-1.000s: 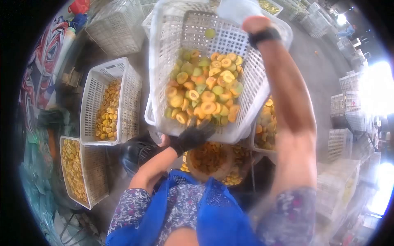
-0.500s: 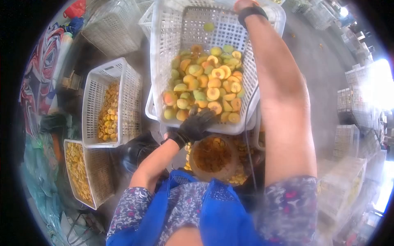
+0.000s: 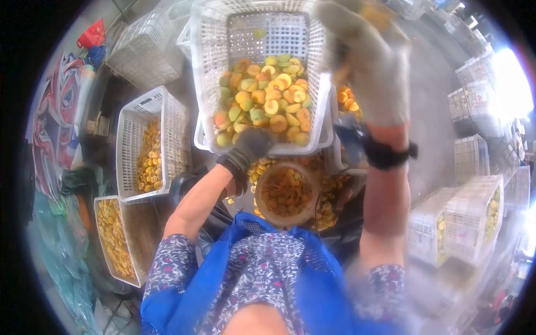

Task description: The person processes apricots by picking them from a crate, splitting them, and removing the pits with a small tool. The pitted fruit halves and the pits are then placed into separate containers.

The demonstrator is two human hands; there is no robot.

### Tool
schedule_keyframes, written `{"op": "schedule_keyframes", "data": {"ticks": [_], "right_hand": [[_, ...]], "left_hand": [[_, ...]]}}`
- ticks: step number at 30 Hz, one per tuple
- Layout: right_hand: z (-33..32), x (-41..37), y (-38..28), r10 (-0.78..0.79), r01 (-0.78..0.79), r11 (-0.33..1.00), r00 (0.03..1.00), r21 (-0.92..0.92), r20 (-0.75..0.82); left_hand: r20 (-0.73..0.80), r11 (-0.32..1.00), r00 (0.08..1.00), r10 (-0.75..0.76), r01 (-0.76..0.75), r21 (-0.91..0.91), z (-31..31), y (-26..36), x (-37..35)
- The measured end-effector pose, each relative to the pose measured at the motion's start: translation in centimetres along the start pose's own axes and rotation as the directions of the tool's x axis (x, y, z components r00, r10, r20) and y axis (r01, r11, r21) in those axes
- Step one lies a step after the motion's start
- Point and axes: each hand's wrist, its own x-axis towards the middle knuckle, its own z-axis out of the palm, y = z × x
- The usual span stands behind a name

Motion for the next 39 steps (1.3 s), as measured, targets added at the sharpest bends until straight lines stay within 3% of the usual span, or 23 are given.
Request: {"op": "schedule_keyframes", "data": {"ticks": [1,2,4,5,7,8,10,11,12,14,16,18,19,20,21,22,23,24,25,27,31,33,39], "right_hand": [[-1.7,-1.4,-0.7,0.031,-0.035,0.995,0.998,0.094,0.051],[-2.4,-2.5,-0.9,0.039,-0.048,0.989,0.997,0.140,0.071],[-3.3,-4.8,-0.2,0.097,-0.101,0.987,0.995,0.124,0.037],[-3.6,-5.8,1.1,0.157,-0.158,0.980,0.987,0.122,0.019],[-4.1,-7.9,3.6,0.276,-0.271,0.954,0.961,0.128,-0.018],[-4.4,-8.7,4.2,0.352,-0.348,0.935,0.934,0.071,-0.061],[-5.8,-10.1,7.3,0.379,-0.376,0.925,0.918,0.048,-0.116],[-6.7,-10.7,9.1,0.382,-0.377,0.924,0.915,0.056,-0.133],[-7.6,-11.3,10.9,0.443,-0.437,0.897,0.889,0.073,-0.119],[-8.3,-11.4,11.9,0.502,-0.493,0.865,0.858,0.096,-0.109],[-7.5,-10.9,11.7,0.618,-0.617,0.786,0.785,0.044,-0.044],[-7.0,-10.8,14.2,0.627,-0.633,0.774,0.773,0.038,0.101],[-6.0,-10.7,14.9,0.621,-0.621,0.783,0.777,-0.037,0.109],[-4.8,-10.7,15.6,0.508,-0.494,0.858,0.856,-0.138,0.094],[-3.6,-10.8,16.2,0.385,-0.357,0.902,0.920,-0.244,0.077],[-2.9,-11.0,17.1,0.121,-0.085,0.921,0.990,-0.379,0.072],[-3.7,-11.6,20.1,-0.268,0.463,0.632,0.883,-0.621,0.386],[-3.4,-11.8,20.4,-0.262,0.455,0.636,0.887,-0.623,0.381],[-2.7,-12.3,20.5,-0.147,0.322,0.724,0.936,-0.610,0.319],[-2.5,-12.1,20.9,-0.266,0.485,0.486,0.874,-0.727,0.406],[-2.0,-12.6,22.3,-0.271,0.473,0.434,0.880,-0.767,0.390],[-1.8,-12.5,22.3,-0.288,0.484,0.326,0.869,-0.812,0.402],[-1.0,-13.2,23.0,-0.147,0.395,0.437,0.918,-0.808,0.370]], "left_hand": [[-0.446,0.989,0.892,-0.072,0.121,0.082,0.3,-0.2,-0.5],[-0.449,0.989,0.891,-0.059,0.112,0.093,0.0,-0.8,0.1],[-0.709,0.900,0.583,-0.396,0.093,-0.426,-2.0,-2.3,1.8],[-0.709,0.902,0.590,-0.387,0.083,-0.423,-1.3,-3.5,3.7],[-0.711,0.993,0.695,-0.103,0.026,-0.118,2.3,-5.7,8.0],[-0.711,0.993,0.697,-0.092,0.015,-0.114,2.9,-5.9,8.4],[-0.620,0.979,0.779,-0.100,-0.035,-0.202,2.5,-4.9,7.9],[-0.588,0.945,0.783,-0.202,-0.002,-0.328,1.7,-4.3,6.7],[-0.585,0.948,0.790,-0.185,-0.013,-0.318,1.0,-3.7,6.1],[-0.453,0.891,0.816,-0.359,0.156,-0.426,0.0,-3.3,5.4],[-0.449,0.843,0.787,-0.423,0.160,-0.513,-2.8,-2.1,4.8],[-0.437,0.381,0.773,-0.460,-0.273,-0.883,-4.2,-1.1,4.1],[-0.112,0.006,0.911,-0.396,-0.119,-0.993,-6.3,-0.3,3.0],[-0.104,0.012,0.915,-0.389,-0.108,-0.994,-6.7,0.5,2.5],[-0.112,-0.239,0.932,-0.346,-0.203,-0.950,-6.8,1.3,2.3],[-0.131,-0.477,0.943,-0.306,-0.271,-0.836,-6.7,1.8,2.4],[-0.151,-0.587,0.949,-0.276,-0.291,-0.756,-6.3,2.2,2.6],[-0.145,-0.588,0.952,-0.270,-0.282,-0.758,-6.3,2.8,3.0],[-0.141,-0.566,0.945,-0.294,-0.291,-0.771,-6.3,3.4,3.2],[-0.133,-0.526,0.935,-0.328,-0.298,-0.797,-6.9,4.7,2.8],[-0.100,-0.464,0.924,-0.369,-0.276,-0.841,-6.4,5.8,3.0],[-0.078,-0.459,0.921,-0.382,-0.263,-0.849,-6.6,6.3,3.0],[-0.105,-0.383,0.897,-0.429,-0.286,-0.878,-5.9,7.0,3.3]]}}
